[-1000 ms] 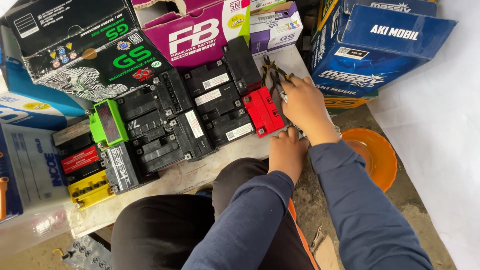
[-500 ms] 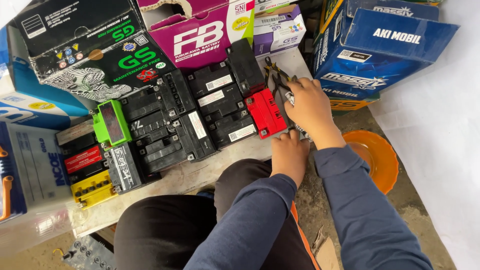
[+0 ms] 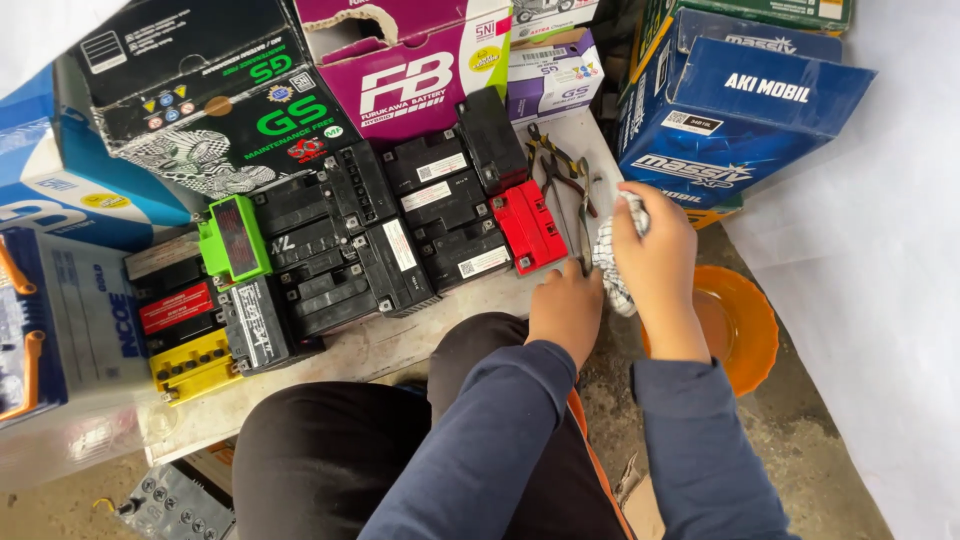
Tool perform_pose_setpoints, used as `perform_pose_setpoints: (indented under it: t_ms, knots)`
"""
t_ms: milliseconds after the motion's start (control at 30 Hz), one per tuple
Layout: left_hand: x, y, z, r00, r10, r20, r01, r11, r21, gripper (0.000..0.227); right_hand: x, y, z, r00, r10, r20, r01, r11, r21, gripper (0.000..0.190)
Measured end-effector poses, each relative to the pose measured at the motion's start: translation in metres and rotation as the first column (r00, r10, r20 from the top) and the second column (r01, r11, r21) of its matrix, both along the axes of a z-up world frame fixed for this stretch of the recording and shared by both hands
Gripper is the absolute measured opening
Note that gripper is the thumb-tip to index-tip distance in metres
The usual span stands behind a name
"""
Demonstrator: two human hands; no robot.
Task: The person is cleaning small lead-acid batteries with a cloth and arranging them on a workspace.
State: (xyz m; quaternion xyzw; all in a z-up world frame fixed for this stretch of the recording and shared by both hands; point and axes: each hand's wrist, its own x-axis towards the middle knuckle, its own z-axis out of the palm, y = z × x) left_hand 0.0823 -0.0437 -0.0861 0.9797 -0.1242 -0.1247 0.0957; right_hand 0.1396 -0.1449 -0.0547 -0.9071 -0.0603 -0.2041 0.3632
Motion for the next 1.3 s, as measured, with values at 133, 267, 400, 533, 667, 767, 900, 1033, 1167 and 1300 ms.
perform_pose_setpoints:
  t_ms: [133,267,400,533,667,767,900,1033,1167,1300]
  knots:
    - [-0.014,0.018,0.062,0.96,0.279,-0.029,-0.242,0.771,-0.589,0.033,-0.04,0.025,0.051,0.97,-0.073,-0.232,0.155,0.92,0.359,0.023]
    - [-0.025,0.035,0.121,0.839,0.317,-0.443,-0.527,0.263,-0.809,0.082,-0.052,0.046,0.073,0.927,0.142,-0.346,0.132,0.742,0.657,0.055]
    - [-0.021,0.046,0.097,0.743,0.522,-0.42,-0.564,0.151,-0.812,0.065,-0.025,0.034,0.067,0.854,0.352,-0.383,-0.113,0.844,0.524,0.07]
    - [-0.018,0.044,0.102,0.745,0.488,-0.455,-0.602,0.197,-0.774,0.072,0.076,0.007,-0.067,0.958,0.178,-0.224,-0.142,0.976,0.167,0.031]
    - [-0.013,0.047,0.095,0.759,0.461,-0.461,-0.606,0.24,-0.758,0.073,0.136,0.014,-0.123,0.965,0.235,-0.119,-0.263,0.895,-0.361,0.036]
    - [-0.01,0.05,0.092,0.75,0.45,-0.484,-0.624,0.239,-0.744,0.074,0.147,0.023,-0.123,0.972,0.201,-0.123,-0.235,0.828,-0.509,0.028]
    - [-0.007,0.049,0.093,0.758,0.441,-0.481,-0.621,0.259,-0.74,0.07,0.156,0.022,-0.129,0.976,0.202,-0.077,-0.213,0.831,-0.514,0.014]
    - [-0.004,0.048,0.09,0.762,0.44,-0.474,-0.619,0.281,-0.734,0.07,0.159,0.017,-0.139,0.978,0.207,-0.027,-0.19,0.834,-0.518,0.019]
    - [-0.003,0.048,0.092,0.755,0.442,-0.485,-0.626,0.267,-0.733,0.069,0.159,0.014,-0.158,0.98,0.157,0.126,-0.068,0.849,-0.524,0.015]
    - [-0.002,0.048,0.095,0.753,0.437,-0.492,-0.633,0.275,-0.724,0.069,0.158,0.018,-0.166,0.981,0.115,0.154,-0.038,0.901,-0.432,0.013]
